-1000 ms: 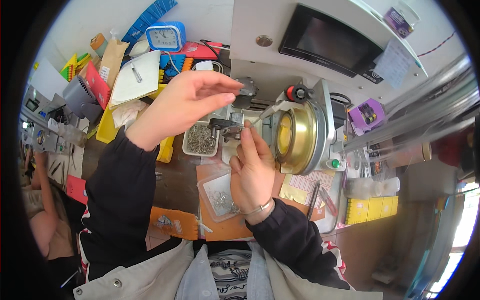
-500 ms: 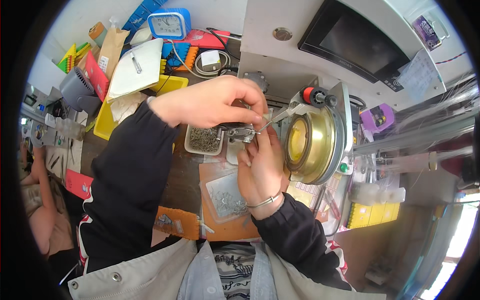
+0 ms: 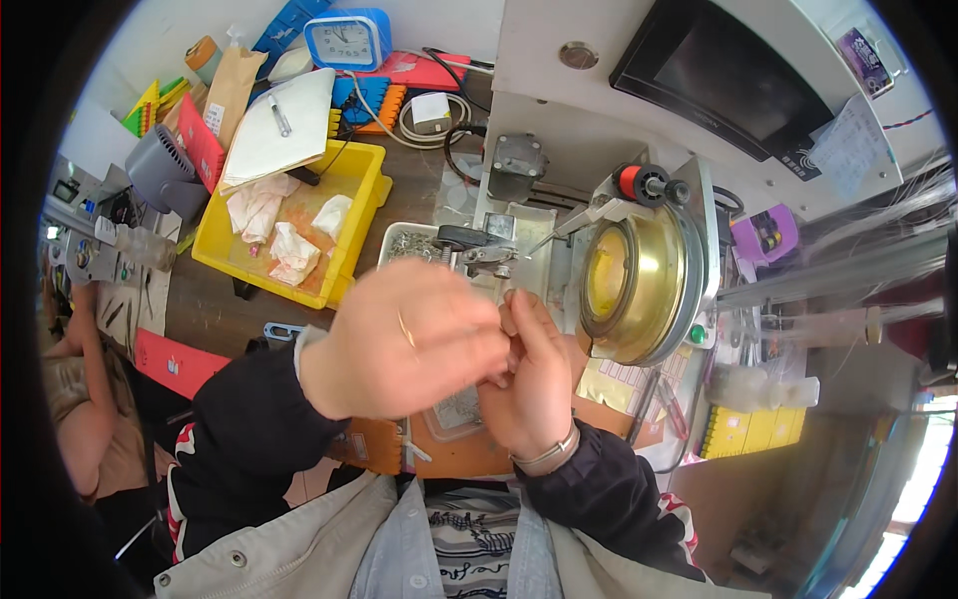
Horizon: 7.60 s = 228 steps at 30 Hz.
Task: Assembling and testing small mechanical components at a workbench.
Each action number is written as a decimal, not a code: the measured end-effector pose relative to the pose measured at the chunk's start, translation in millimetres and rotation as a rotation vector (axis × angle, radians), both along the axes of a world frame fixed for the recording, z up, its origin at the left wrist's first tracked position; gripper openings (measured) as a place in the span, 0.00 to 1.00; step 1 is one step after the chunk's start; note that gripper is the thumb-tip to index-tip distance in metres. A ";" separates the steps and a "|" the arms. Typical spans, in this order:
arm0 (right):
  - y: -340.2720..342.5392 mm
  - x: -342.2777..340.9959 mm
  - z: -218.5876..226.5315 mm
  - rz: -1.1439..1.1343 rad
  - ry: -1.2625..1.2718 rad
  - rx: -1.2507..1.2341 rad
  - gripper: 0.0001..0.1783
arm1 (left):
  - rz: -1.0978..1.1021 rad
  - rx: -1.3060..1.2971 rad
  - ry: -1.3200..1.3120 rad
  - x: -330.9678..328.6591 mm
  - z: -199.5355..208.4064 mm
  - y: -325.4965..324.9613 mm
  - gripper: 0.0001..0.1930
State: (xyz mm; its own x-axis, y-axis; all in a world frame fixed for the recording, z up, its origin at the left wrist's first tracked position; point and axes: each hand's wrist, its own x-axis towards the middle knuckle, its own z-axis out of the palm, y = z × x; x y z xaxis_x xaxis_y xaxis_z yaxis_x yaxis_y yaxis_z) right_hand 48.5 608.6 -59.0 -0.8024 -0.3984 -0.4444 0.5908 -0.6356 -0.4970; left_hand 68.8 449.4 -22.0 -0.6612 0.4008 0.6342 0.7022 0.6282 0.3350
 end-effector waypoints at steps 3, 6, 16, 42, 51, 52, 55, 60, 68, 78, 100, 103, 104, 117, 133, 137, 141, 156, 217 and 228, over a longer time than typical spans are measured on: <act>0.9 -13.7 -5.8 -0.059 -0.019 -0.013 0.08 | 0.130 0.191 -0.184 -36.1 11.1 -4.4 0.10; -10.5 -29.6 -5.7 -0.120 0.057 0.046 0.07 | 0.097 0.180 -0.423 -75.1 16.6 -16.2 0.14; -15.6 -32.0 0.7 -0.090 -0.052 0.041 0.07 | 0.144 0.014 -0.266 -81.0 10.9 -14.0 0.07; 101.0 39.6 3.7 0.305 0.875 0.799 0.12 | 0.179 0.019 0.274 -6.6 -53.7 33.0 0.09; 110.3 23.7 -10.0 0.477 1.790 1.611 0.27 | 0.236 0.063 0.268 -3.0 -54.6 32.6 0.11; 101.3 23.4 -8.1 0.517 1.836 1.604 0.28 | 0.227 0.067 0.256 -3.3 -53.3 33.2 0.11; 88.7 11.6 -27.3 0.545 1.884 1.669 0.26 | 0.224 0.078 0.222 -5.8 -54.8 32.5 0.11; 92.7 7.7 -30.6 0.443 1.759 1.428 0.18 | 0.207 0.086 0.191 -4.7 -51.7 29.5 0.11; 88.7 11.5 -15.2 0.119 1.397 1.205 0.18 | 0.210 0.076 0.175 -5.3 -52.6 27.5 0.10; 78.6 6.1 -27.6 0.083 1.224 1.137 0.13 | 0.234 0.079 0.128 -6.2 -49.4 28.7 0.08; 104.6 20.7 -10.4 -0.203 1.632 1.073 0.19 | 0.217 0.105 0.067 -5.2 -48.1 26.7 0.08; 96.3 17.2 -9.5 -0.210 1.650 1.054 0.19 | 0.230 0.095 0.081 -5.3 -49.9 26.8 0.08; 93.3 16.0 -9.0 -0.215 1.660 1.047 0.19 | 0.232 0.098 0.082 -5.0 -50.0 26.9 0.08; 88.2 28.7 -26.8 0.252 1.371 1.381 0.28 | 0.247 0.052 0.063 -4.7 -41.5 28.6 0.06; 207.5 -19.4 -23.2 0.241 1.158 2.153 0.30 | 0.320 -0.058 0.004 -0.1 -41.3 37.4 0.06; 212.8 -29.8 -22.5 0.238 1.254 2.053 0.32 | 0.330 -0.047 0.034 -2.3 -43.1 31.5 0.07; 197.9 -9.6 -25.3 0.074 1.061 1.814 0.37 | 0.312 0.002 0.070 -3.6 -41.4 28.0 0.08; 200.5 2.3 -72.2 -0.168 1.079 1.701 0.41 | 0.269 0.022 0.005 -1.7 -52.1 27.3 0.08; 198.4 9.1 -81.4 -0.209 1.033 1.680 0.25 | 0.289 0.056 0.016 -1.5 -54.5 30.0 0.07; 199.0 7.6 -79.8 -0.193 1.044 1.678 0.21 | 0.296 0.050 0.041 -1.9 -55.6 30.8 0.08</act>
